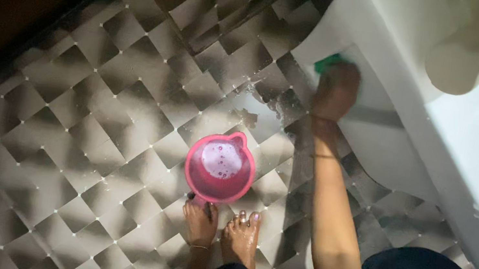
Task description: The person cleans a toilet using a handheld bidet sprayer, a scrub brush, and a sponge. They rinse the brush, scrub the toilet bowl and exterior base, and rinse the sponge and floor before drying their hands.
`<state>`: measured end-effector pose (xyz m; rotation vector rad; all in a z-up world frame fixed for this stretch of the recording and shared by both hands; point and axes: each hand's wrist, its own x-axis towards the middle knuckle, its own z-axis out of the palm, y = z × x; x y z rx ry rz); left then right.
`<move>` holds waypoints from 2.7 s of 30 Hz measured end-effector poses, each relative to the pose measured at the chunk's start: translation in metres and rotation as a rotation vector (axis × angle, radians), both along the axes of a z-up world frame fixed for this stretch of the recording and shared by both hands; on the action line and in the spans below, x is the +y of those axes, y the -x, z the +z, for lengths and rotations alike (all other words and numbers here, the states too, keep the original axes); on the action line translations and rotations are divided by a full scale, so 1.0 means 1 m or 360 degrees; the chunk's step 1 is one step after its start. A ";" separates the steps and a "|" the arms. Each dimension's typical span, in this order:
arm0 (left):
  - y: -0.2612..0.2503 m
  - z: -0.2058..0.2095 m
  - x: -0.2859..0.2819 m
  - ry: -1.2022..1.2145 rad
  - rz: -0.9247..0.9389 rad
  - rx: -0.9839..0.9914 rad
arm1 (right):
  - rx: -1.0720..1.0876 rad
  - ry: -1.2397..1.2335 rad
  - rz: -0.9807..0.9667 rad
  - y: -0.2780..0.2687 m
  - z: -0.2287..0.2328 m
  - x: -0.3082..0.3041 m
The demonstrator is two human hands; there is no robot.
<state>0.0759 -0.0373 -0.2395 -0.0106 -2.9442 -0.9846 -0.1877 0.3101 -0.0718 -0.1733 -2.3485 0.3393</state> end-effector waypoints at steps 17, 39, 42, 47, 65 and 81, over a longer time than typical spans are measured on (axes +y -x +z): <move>-0.002 -0.001 0.005 -0.0286 -0.0047 0.0294 | -0.0199 -0.0531 0.0712 -0.032 0.094 -0.074; 0.004 0.018 0.002 -0.0158 -0.0067 0.0446 | -0.0609 -0.0132 0.0616 0.016 0.045 -0.077; 0.005 0.012 0.003 -0.0218 -0.0076 0.0218 | -0.0399 0.0376 0.0770 -0.050 0.086 -0.107; -0.001 0.009 -0.001 -0.0207 -0.0076 0.0066 | -0.1263 0.0419 0.1309 -0.108 0.061 -0.177; -0.002 0.003 0.001 -0.0044 -0.0021 0.0196 | -0.1170 0.0355 0.0944 -0.090 0.191 -0.153; -0.008 -0.012 0.004 -0.0143 0.0053 0.0165 | -0.0795 -0.0998 0.0662 0.039 0.009 -0.025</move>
